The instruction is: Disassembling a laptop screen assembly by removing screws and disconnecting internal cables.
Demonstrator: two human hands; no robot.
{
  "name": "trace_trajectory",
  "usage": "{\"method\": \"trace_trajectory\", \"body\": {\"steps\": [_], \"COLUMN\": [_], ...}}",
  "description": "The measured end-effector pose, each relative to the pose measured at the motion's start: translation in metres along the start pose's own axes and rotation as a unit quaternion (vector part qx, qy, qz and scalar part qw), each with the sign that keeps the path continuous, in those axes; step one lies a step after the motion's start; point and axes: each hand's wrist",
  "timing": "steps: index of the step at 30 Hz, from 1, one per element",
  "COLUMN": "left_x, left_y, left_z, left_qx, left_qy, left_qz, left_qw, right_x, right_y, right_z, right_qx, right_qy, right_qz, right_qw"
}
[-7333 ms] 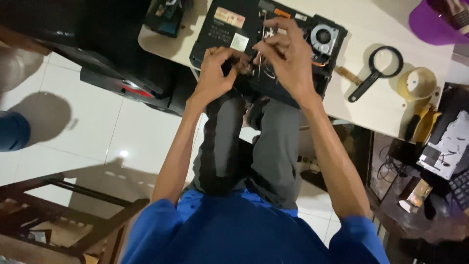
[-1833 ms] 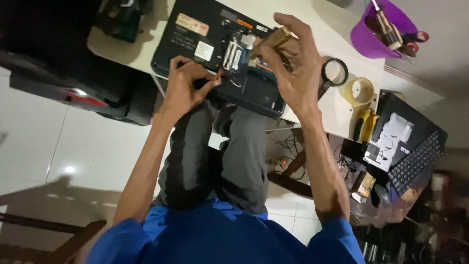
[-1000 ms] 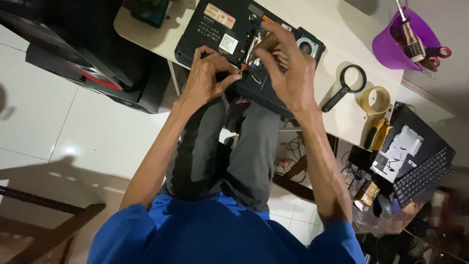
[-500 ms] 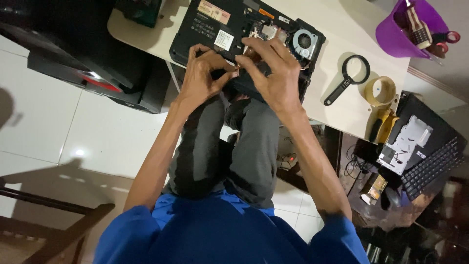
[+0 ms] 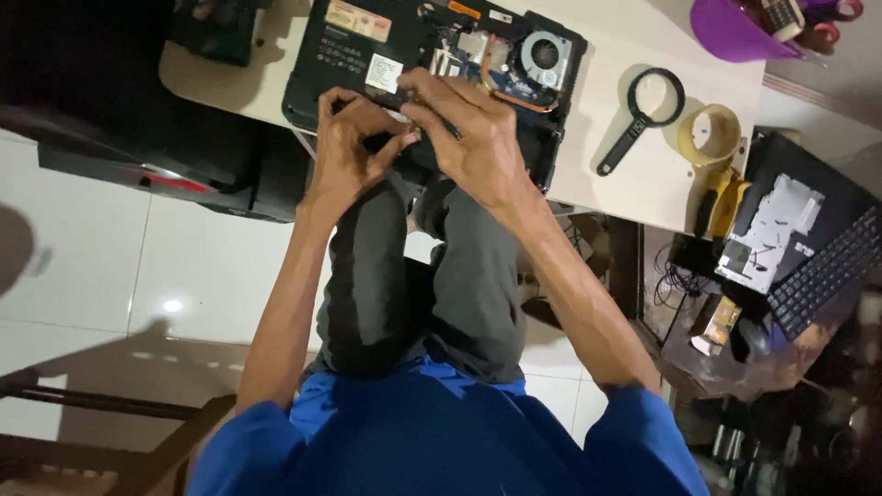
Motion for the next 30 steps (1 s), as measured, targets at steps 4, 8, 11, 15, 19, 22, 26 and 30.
{"method": "trace_trajectory", "body": {"steps": [4, 8, 11, 15, 19, 22, 26, 30], "left_x": [0.001, 0.001, 0.0, 0.001, -0.006, -0.01, -0.014, -0.016], "left_y": [-0.011, -0.011, -0.014, -0.005, -0.002, 0.0, 0.002, 0.003], "left_z": [0.002, 0.0, 0.004, 0.0, -0.002, -0.005, -0.005, -0.005], "left_qx": [0.009, 0.013, 0.006, 0.004, -0.029, -0.047, -0.028, -0.032], "left_qy": [-0.018, -0.011, -0.009, 0.005, -0.022, -0.042, -0.053, -0.066], "left_qz": [-0.029, -0.039, -0.033, -0.011, 0.012, 0.032, 0.023, -0.005], "left_qw": [0.999, 0.999, 0.999, 1.0, 0.999, 0.997, 0.998, 0.997], "right_x": [-0.011, -0.019, -0.005, 0.003, -0.001, -0.003, -0.001, -0.01], "right_y": [-0.012, -0.025, -0.011, 0.002, 0.002, 0.0, -0.002, -0.01], "right_z": [-0.008, -0.017, -0.01, -0.002, -0.002, -0.001, -0.003, -0.017], "right_qx": [-0.02, -0.018, -0.01, 0.001, -0.014, -0.019, -0.001, -0.025], "right_qy": [-0.041, -0.064, 0.0, 0.033, 0.02, -0.018, -0.011, 0.039], "right_qz": [-0.031, -0.063, -0.024, -0.01, -0.029, -0.057, -0.08, -0.093], "right_qw": [0.998, 0.996, 1.0, 0.999, 0.999, 0.998, 0.997, 0.995]}}
Point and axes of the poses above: each hand's wrist, its own z-axis away from the middle knuckle, its own x-axis out of the palm, y = z × x, and after that the axes turned 14 degrees about z, right-handed
